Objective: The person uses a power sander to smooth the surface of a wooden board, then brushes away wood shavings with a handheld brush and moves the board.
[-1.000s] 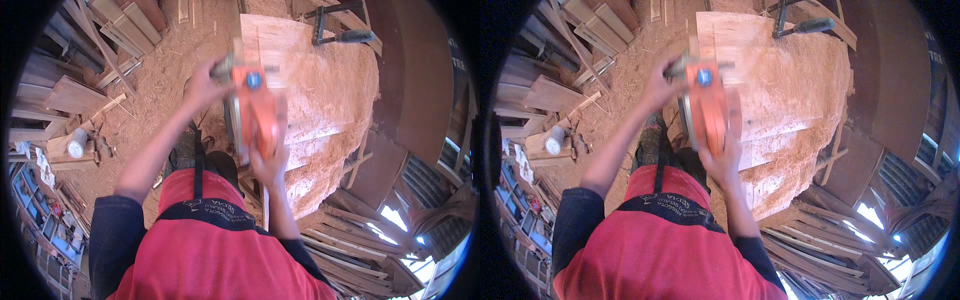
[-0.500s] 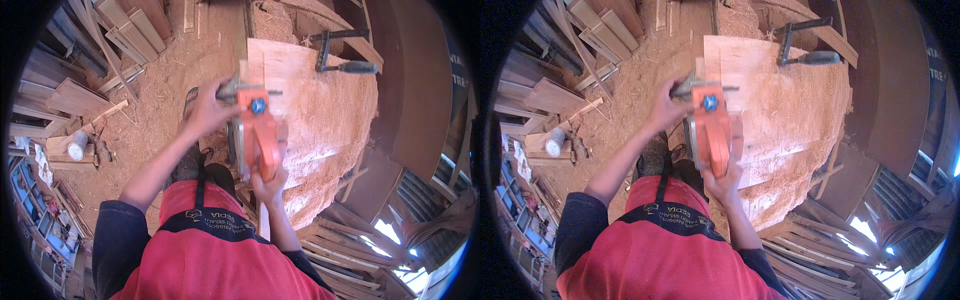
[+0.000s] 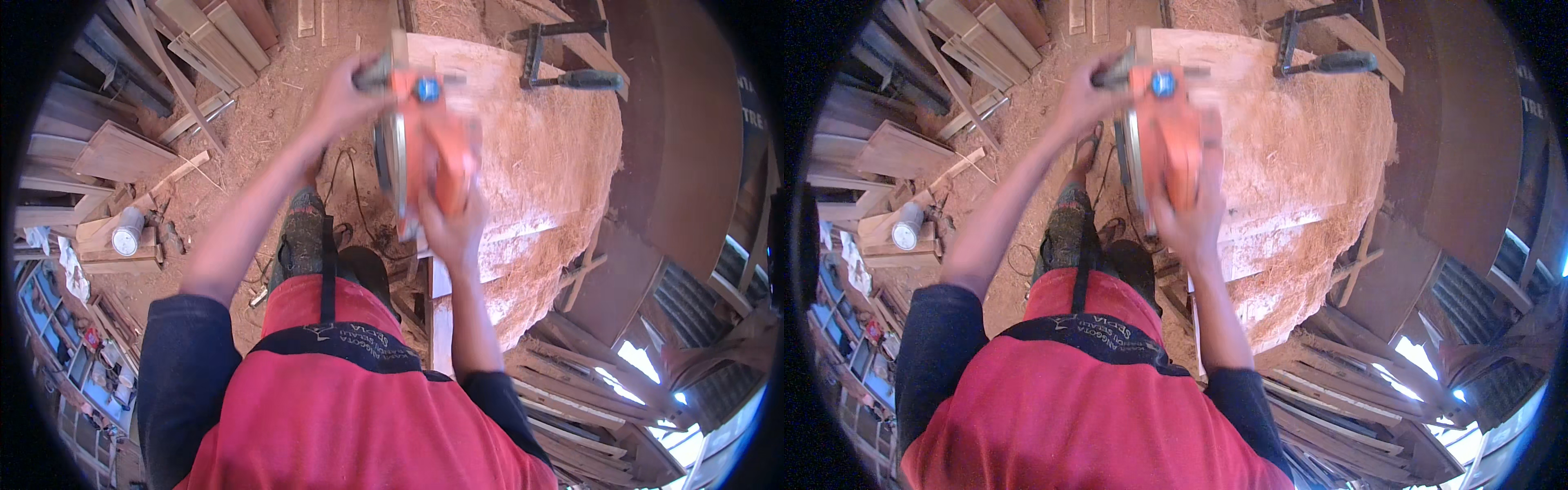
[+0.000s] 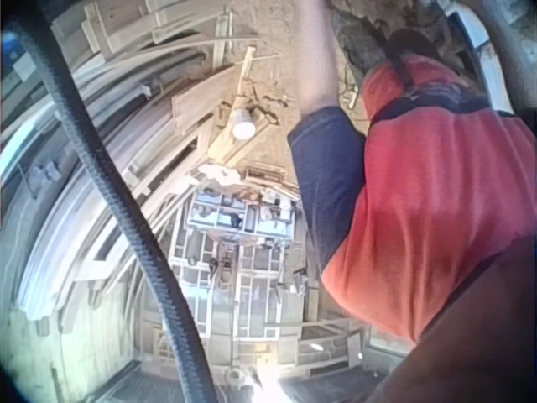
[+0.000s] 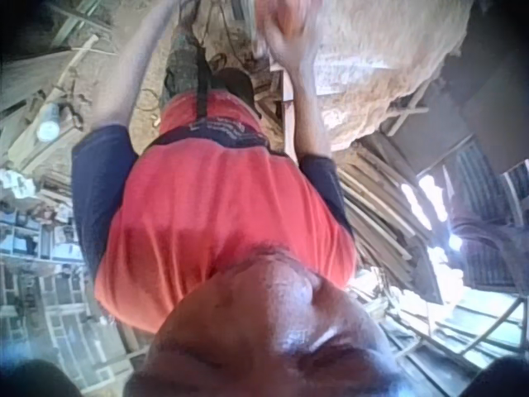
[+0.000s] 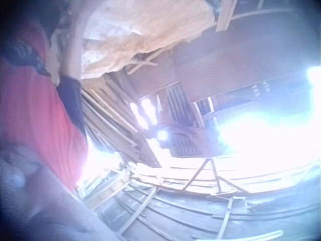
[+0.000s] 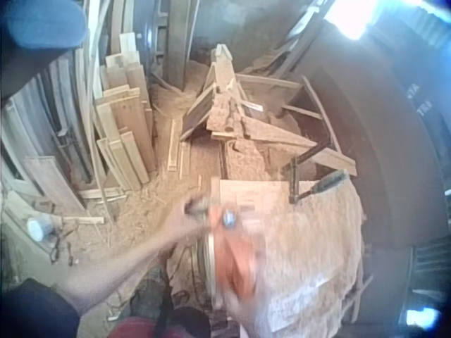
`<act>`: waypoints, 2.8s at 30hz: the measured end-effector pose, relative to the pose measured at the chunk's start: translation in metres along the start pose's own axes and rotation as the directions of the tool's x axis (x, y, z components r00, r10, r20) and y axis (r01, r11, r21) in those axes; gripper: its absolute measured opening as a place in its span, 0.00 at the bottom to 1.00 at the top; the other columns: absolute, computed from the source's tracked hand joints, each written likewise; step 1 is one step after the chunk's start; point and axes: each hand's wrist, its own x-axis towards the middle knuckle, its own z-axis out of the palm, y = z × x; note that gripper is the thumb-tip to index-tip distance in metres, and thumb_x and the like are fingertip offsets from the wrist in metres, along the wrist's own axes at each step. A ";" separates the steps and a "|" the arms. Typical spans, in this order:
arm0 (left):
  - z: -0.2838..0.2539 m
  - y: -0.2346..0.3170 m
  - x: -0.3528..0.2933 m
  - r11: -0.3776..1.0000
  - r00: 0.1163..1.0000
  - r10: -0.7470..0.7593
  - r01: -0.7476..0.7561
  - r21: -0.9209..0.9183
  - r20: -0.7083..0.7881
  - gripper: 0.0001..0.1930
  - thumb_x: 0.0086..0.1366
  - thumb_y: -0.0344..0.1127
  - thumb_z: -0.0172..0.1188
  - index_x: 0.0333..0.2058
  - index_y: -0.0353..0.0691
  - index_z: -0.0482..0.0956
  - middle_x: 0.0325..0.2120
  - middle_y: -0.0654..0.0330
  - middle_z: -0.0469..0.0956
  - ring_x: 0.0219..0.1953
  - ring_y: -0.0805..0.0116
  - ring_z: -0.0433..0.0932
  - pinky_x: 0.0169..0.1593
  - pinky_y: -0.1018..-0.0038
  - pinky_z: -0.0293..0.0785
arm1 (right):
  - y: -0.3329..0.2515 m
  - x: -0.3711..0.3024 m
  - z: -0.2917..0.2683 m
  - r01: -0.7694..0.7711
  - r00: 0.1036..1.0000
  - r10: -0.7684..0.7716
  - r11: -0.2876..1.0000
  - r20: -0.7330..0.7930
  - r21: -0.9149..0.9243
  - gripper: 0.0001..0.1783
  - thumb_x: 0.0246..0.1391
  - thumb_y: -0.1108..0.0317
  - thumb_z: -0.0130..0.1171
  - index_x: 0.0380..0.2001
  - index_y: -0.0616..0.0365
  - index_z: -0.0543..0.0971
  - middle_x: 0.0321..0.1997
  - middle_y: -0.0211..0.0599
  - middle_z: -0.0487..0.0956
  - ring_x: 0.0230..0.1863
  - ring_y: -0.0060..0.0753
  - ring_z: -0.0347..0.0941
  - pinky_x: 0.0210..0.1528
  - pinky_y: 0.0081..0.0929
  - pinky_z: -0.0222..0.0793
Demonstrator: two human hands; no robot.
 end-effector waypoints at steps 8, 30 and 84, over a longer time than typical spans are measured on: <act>0.056 0.044 -0.232 0.985 0.987 -0.146 0.139 0.100 0.061 0.43 0.45 0.47 0.81 0.58 0.39 0.73 0.47 0.49 0.71 0.54 0.51 0.70 0.57 0.61 0.69 | 0.047 -0.238 -0.064 -0.287 0.954 0.287 0.958 0.090 -0.021 0.17 0.42 0.68 0.69 0.38 0.59 0.79 0.25 0.46 0.81 0.28 0.52 0.82 0.30 0.40 0.76; -0.008 0.009 0.018 1.000 0.999 0.009 -0.008 0.020 -0.049 0.42 0.44 0.49 0.81 0.56 0.34 0.75 0.48 0.50 0.80 0.49 0.61 0.80 0.53 0.66 0.76 | 0.006 0.019 0.010 0.029 1.000 -0.028 0.992 -0.010 0.125 0.15 0.46 0.68 0.65 0.38 0.63 0.78 0.28 0.47 0.80 0.29 0.45 0.78 0.34 0.39 0.73; -0.008 0.008 0.002 1.000 0.999 -0.022 0.021 -0.004 -0.032 0.41 0.46 0.50 0.80 0.55 0.35 0.74 0.48 0.49 0.78 0.51 0.55 0.77 0.56 0.63 0.73 | 0.000 0.002 0.002 -0.113 0.988 0.104 0.991 0.116 0.073 0.15 0.46 0.71 0.63 0.39 0.65 0.78 0.28 0.44 0.80 0.28 0.39 0.79 0.32 0.34 0.74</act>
